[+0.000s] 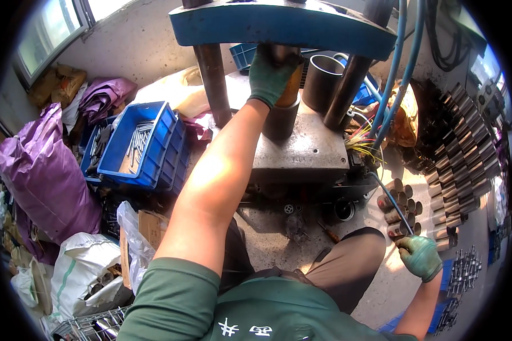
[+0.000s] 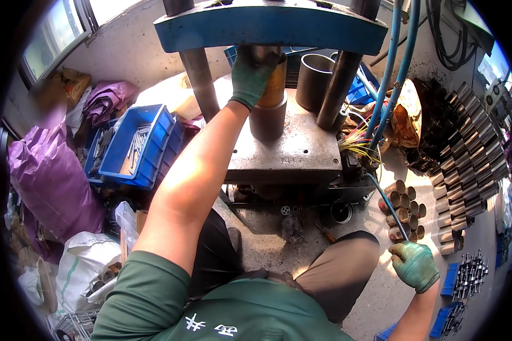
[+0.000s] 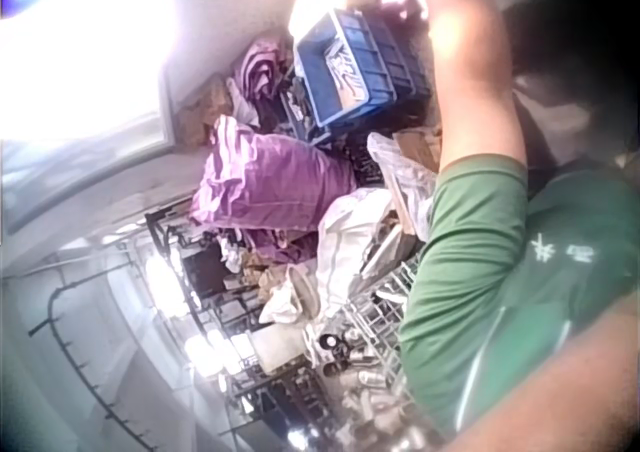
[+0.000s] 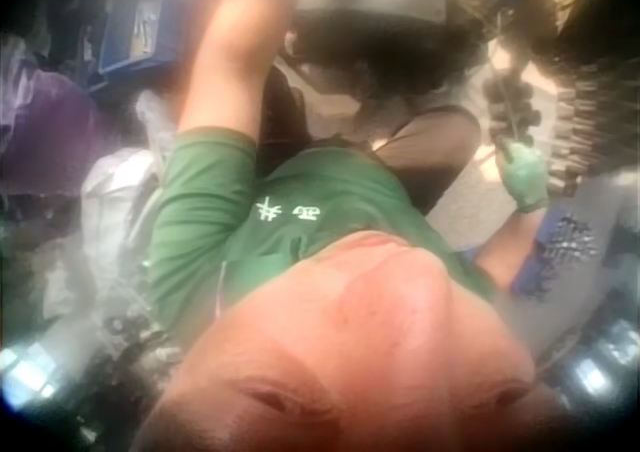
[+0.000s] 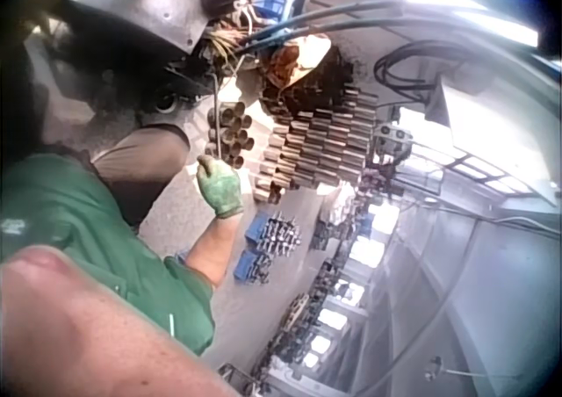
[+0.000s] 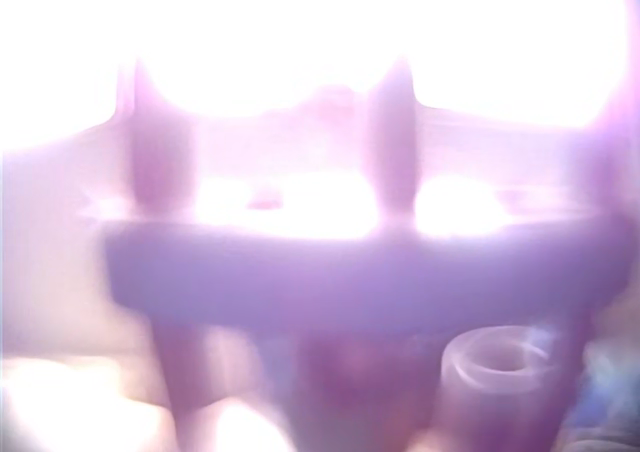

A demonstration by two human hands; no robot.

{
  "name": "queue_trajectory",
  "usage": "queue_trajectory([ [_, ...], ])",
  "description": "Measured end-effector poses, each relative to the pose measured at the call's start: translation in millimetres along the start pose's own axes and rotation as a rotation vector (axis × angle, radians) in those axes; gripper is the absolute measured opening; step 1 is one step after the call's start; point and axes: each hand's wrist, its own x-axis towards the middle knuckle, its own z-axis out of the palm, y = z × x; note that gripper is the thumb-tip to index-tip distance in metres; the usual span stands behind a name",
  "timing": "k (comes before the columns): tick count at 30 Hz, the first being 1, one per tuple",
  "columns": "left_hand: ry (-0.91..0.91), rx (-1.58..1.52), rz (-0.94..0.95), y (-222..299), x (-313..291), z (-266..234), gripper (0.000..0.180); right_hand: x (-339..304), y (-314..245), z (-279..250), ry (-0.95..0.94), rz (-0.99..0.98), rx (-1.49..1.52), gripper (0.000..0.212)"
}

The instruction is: The person retrieves metal casings and motor stators from containers, fits the stators into the casings by hand, and presses the components together using a hydraulic press machine.

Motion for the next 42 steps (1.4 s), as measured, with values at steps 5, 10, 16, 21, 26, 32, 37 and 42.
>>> queue_trajectory([
  [5, -0.008, 0.014, 0.01, 0.2, 0.8, -0.3, 0.072, 2.6, 2.1, 7.6, 0.114, 0.096, 0.1, 0.017],
  [10, 0.01, 0.009, 0.023, -3.0, 0.7, -0.1, 0.074, 2.1, 2.5, 3.5, 0.017, 0.035, 0.004, 0.015],
  [16, 0.028, 0.019, 0.075, -6.3, 1.4, 1.4, 0.072, 1.4, 0.4, 6.6, 0.103, 0.065, 0.061, 0.017],
  [21, 0.028, -0.046, 0.057, 0.3, -0.6, 2.5, 0.069, 2.6, 5.0, 5.0, 0.038, 0.063, 0.049, 0.02],
  [26, 0.031, 0.013, 0.021, -4.1, -0.5, 1.7, 0.07, 4.1, -1.9, 3.0, 0.144, 0.093, 0.128, 0.023],
  [32, 0.036, 0.038, 0.061, -8.8, 3.8, 0.1, 0.07, 5.5, 3.2, 4.7, 0.045, 0.069, 0.053, 0.022],
  [37, 0.026, -0.025, 0.017, -3.6, -0.1, 2.8, 0.072, 0.8, 1.8, 4.9, 0.041, 0.074, 0.007, 0.021],
  [42, 0.026, -0.02, 0.054, -13.4, 3.4, 2.5, 0.075, 6.4, 3.6, 4.5, 0.037, 0.1, 0.07, 0.02],
])
